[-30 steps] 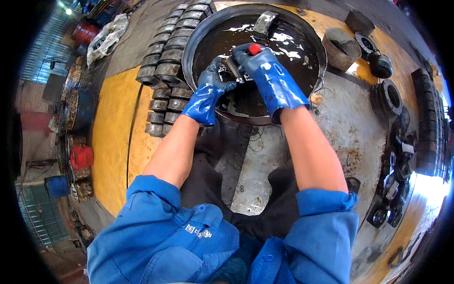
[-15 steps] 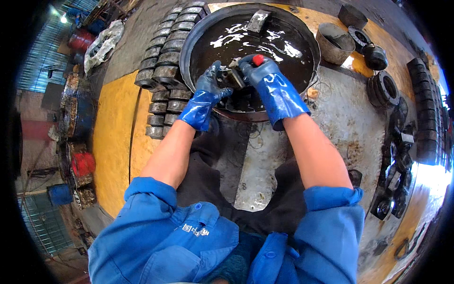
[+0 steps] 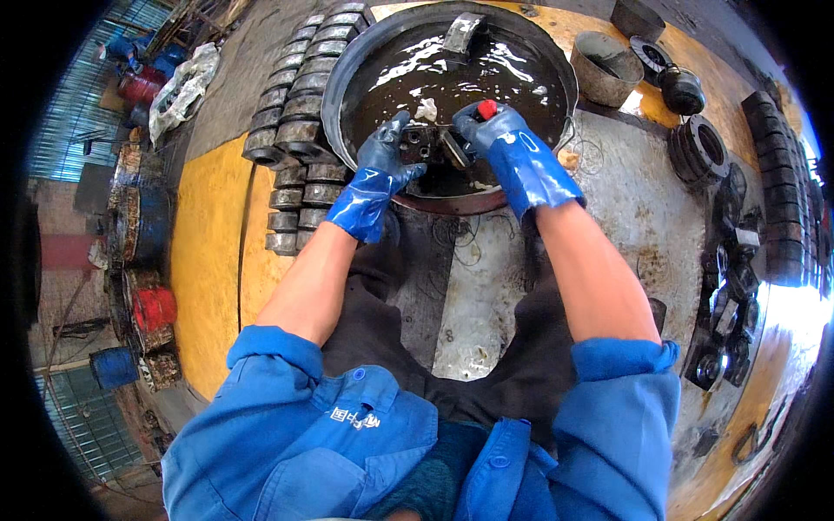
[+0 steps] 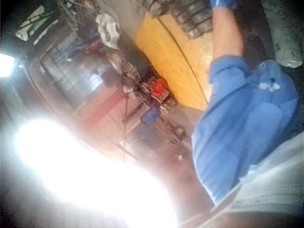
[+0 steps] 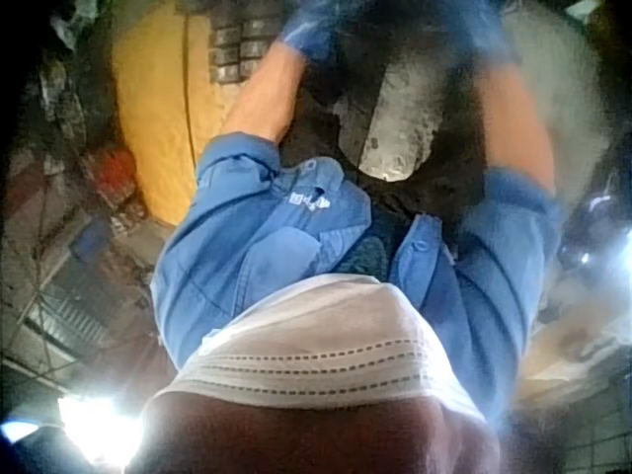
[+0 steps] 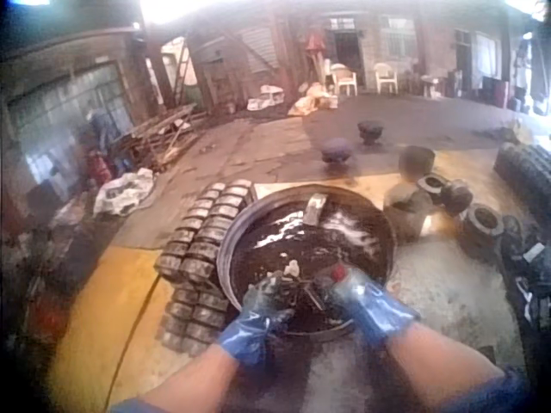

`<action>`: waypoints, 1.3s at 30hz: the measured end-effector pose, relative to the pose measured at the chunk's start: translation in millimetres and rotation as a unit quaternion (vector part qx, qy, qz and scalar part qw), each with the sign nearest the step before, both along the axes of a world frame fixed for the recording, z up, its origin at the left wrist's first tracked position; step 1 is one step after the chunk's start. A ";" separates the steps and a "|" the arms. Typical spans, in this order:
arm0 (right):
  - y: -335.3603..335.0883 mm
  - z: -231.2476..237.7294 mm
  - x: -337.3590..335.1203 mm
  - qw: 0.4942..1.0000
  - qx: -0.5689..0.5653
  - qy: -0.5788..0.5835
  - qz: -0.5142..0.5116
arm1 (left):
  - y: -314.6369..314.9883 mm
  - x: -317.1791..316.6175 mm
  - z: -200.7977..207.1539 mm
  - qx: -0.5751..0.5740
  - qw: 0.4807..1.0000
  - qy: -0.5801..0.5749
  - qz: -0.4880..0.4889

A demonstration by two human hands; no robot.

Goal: The person cleans various metal components by dipping them into a barrel of dark liquid and scrubbing them with a brush while wearing blue protective gloves.

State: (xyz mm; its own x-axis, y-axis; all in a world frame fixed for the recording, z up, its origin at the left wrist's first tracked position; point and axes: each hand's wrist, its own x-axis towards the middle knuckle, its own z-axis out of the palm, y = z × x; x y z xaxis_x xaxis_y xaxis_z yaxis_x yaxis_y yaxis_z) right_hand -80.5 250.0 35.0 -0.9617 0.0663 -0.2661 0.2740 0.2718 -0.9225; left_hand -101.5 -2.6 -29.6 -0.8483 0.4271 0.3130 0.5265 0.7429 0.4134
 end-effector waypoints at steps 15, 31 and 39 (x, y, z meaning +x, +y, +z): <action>34.3 -31.2 9.6 0.998 0.026 0.020 -0.057 | 13.9 7.3 5.8 -0.012 1.000 0.003 -0.008; 12.6 -30.0 20.3 0.990 0.041 0.132 -0.033 | 16.8 5.9 1.9 0.015 1.000 0.007 0.025; 0.2 -19.2 16.4 0.980 -0.082 0.182 -0.027 | 19.8 -1.6 -13.3 0.052 0.997 -0.042 0.046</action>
